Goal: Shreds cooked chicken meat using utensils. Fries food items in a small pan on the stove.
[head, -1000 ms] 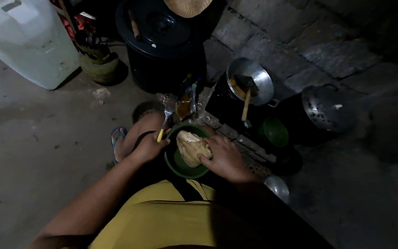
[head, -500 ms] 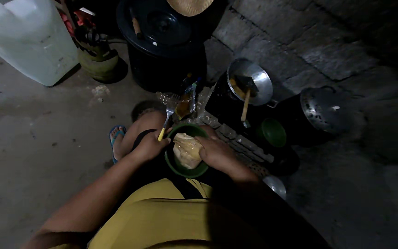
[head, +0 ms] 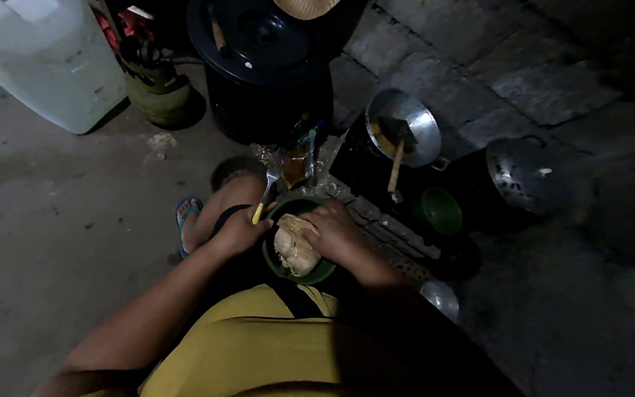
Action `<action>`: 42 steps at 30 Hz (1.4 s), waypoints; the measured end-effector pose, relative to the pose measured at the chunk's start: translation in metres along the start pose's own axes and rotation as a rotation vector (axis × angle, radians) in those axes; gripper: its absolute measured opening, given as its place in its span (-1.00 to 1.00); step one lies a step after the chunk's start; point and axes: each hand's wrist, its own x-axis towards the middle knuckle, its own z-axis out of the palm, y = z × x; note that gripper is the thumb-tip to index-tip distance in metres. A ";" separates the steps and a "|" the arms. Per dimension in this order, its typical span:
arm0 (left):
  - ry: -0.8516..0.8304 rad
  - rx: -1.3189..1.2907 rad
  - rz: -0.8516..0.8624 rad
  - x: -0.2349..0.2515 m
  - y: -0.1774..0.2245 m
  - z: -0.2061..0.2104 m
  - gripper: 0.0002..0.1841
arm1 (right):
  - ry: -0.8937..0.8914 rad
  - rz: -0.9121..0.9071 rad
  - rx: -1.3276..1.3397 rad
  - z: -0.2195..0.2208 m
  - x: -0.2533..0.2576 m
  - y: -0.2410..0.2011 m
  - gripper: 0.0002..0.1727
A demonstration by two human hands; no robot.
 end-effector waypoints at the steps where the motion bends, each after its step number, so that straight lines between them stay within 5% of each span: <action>1: -0.001 0.002 -0.003 0.000 0.000 0.000 -0.55 | -0.014 0.013 -0.033 0.001 0.002 -0.006 -0.54; 8: 0.007 -0.031 -0.015 0.002 0.001 0.001 -0.54 | -0.032 -0.038 -0.141 0.000 0.007 -0.014 -0.69; 16: 0.017 -0.008 -0.018 -0.001 0.005 0.000 -0.55 | 0.018 -0.259 0.135 0.006 -0.012 0.023 -0.72; 29: -0.008 0.100 0.112 -0.001 0.007 -0.003 -0.61 | 0.041 -0.144 0.088 -0.005 -0.011 -0.003 -0.64; 32: 0.068 0.048 0.140 -0.005 0.008 -0.006 -0.62 | 0.107 -0.177 0.325 -0.014 -0.011 0.005 -0.69; 37: 0.252 0.264 0.423 -0.014 0.041 0.009 -0.79 | 0.343 -0.206 0.712 -0.020 -0.016 -0.021 -0.65; 42: 0.162 0.314 0.535 -0.007 0.064 0.035 -0.71 | 0.651 -0.301 0.966 0.003 -0.013 -0.041 -0.71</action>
